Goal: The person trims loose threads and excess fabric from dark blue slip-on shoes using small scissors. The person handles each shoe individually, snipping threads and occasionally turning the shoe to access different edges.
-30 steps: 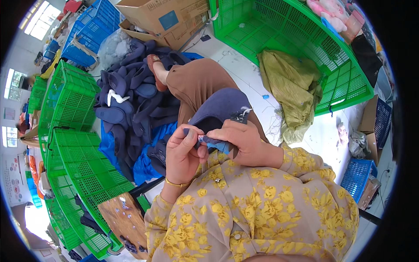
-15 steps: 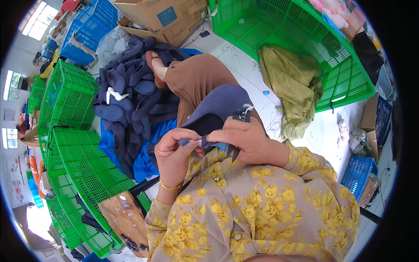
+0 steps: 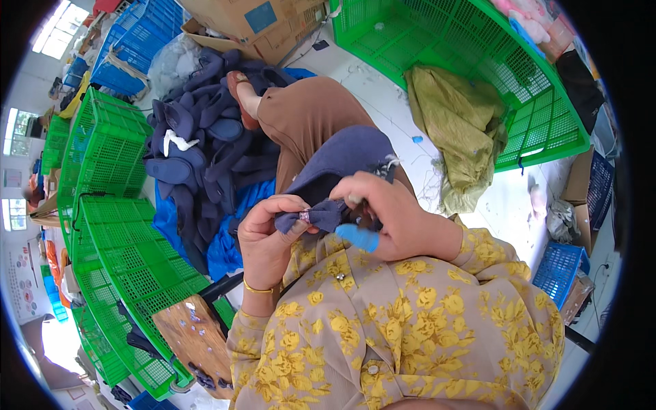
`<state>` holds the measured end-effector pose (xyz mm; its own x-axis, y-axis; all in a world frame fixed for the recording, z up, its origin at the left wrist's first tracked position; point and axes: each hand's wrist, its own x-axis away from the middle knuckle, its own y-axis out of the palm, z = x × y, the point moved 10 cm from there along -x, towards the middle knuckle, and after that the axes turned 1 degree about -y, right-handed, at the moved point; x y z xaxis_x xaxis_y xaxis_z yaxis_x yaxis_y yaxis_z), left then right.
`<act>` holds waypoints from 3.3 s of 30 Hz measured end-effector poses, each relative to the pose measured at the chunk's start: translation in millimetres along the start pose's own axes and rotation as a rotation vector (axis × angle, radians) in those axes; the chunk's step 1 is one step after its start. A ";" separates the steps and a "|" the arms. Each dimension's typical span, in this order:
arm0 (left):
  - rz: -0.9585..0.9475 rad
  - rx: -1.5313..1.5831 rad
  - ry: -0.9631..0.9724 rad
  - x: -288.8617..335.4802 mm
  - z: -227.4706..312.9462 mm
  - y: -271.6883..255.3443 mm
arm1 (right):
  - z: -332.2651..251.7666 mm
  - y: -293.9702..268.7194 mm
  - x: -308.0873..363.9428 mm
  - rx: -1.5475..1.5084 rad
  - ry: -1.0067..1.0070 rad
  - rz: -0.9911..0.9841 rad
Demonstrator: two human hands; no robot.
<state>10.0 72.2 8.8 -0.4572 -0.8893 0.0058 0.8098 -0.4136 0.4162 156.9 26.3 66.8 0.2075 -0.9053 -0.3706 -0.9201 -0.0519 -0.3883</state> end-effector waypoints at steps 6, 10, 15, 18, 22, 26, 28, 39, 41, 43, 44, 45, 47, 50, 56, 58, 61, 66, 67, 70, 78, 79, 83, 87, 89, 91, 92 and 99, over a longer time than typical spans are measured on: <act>-0.031 -0.205 0.126 2.9 11.8 2.3 | 7.2 0.5 -3.4 -0.008 0.115 -0.066; -0.052 -0.209 0.152 4.4 12.6 -1.9 | -2.0 7.6 -7.6 0.175 -0.009 -0.076; -0.051 -0.258 0.187 4.6 17.1 2.6 | -3.1 9.2 -6.6 0.181 -0.051 -0.046; -0.051 -0.192 0.166 3.5 12.1 1.6 | 0.6 16.5 -5.0 0.157 0.007 -0.134; -0.016 0.019 0.005 2.5 0.8 2.0 | 6.5 18.6 -4.9 0.046 0.077 -0.150; -0.021 0.167 -0.060 -0.2 -6.4 2.7 | 31.8 24.4 1.5 -0.343 0.350 -0.082; 0.018 0.135 -0.098 1.1 -11.9 0.1 | 51.7 38.0 11.8 -0.715 0.569 -0.047; 0.122 0.122 -0.187 0.6 -16.1 -2.7 | 76.8 71.7 32.4 -1.251 0.971 0.008; 0.124 0.101 -0.205 1.0 -18.0 -2.7 | 73.3 67.5 29.7 -1.057 0.924 -0.042; 0.117 0.076 -0.221 0.9 -20.0 -4.8 | 65.1 59.0 23.2 -0.789 0.838 -0.095; 0.101 0.051 -0.203 0.2 -17.2 -4.6 | 60.9 47.1 13.3 -0.683 0.677 -0.040; 0.086 0.030 -0.189 0.8 -15.6 -4.2 | 55.4 35.7 7.2 -0.574 0.521 0.012; 0.082 -0.037 -0.139 1.3 -10.6 -4.3 | 39.5 16.7 0.0 -0.446 0.373 0.062; 0.019 -0.173 -0.082 7.7 -5.6 -2.2 | 33.3 13.5 4.2 -0.278 0.377 -0.100; -0.113 -0.167 -0.002 11.4 -6.7 -1.7 | 22.0 16.0 7.9 -0.125 0.157 -0.240; -0.148 -0.154 0.005 11.9 -6.2 0.4 | 18.0 12.9 7.6 -0.074 0.123 -0.244; -0.131 -0.120 -0.012 13.0 -9.1 -0.7 | 20.4 17.2 11.6 -0.104 0.144 -0.290; -0.089 -0.095 -0.071 14.6 -13.1 -2.0 | 17.1 15.1 12.0 -0.110 0.121 -0.316; -0.091 -0.097 -0.072 14.8 -13.4 -1.9 | 16.9 15.0 11.9 -0.108 0.113 -0.314; -0.118 -0.153 -0.072 15.1 -12.5 0.7 | 13.9 14.6 11.7 -0.073 0.076 -0.327; -0.145 -0.186 -0.062 15.6 -11.4 4.3 | 7.4 19.1 12.3 -0.002 0.062 -0.452; -0.149 -0.188 -0.058 15.8 -11.6 4.2 | 6.8 19.5 12.8 0.004 0.056 -0.458; -0.180 -0.155 -0.029 17.4 -12.6 4.4 | 3.0 20.9 13.7 0.038 0.018 -0.487; -0.250 -0.114 0.029 18.1 -11.6 7.8 | -3.2 22.3 14.3 0.072 -0.012 -0.511; -0.261 -0.090 0.035 19.4 -12.4 8.4 | -6.2 23.2 14.1 0.084 -0.058 -0.494; -0.261 -0.054 0.023 20.2 -14.4 9.4 | -8.4 21.9 14.3 0.086 -0.134 -0.445; -0.275 -0.059 0.026 20.4 -14.6 10.9 | -7.6 23.1 15.2 0.095 -0.125 -0.468; -0.292 -0.013 -0.087 24.0 -26.5 16.0 | -5.3 24.8 14.8 0.065 -0.041 -0.568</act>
<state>21.7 39.1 -8.4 -0.7007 -0.7127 -0.0347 0.6438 -0.6524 0.3998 135.5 9.4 56.2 0.6773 -0.7258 -0.1204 -0.6382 -0.4982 -0.5869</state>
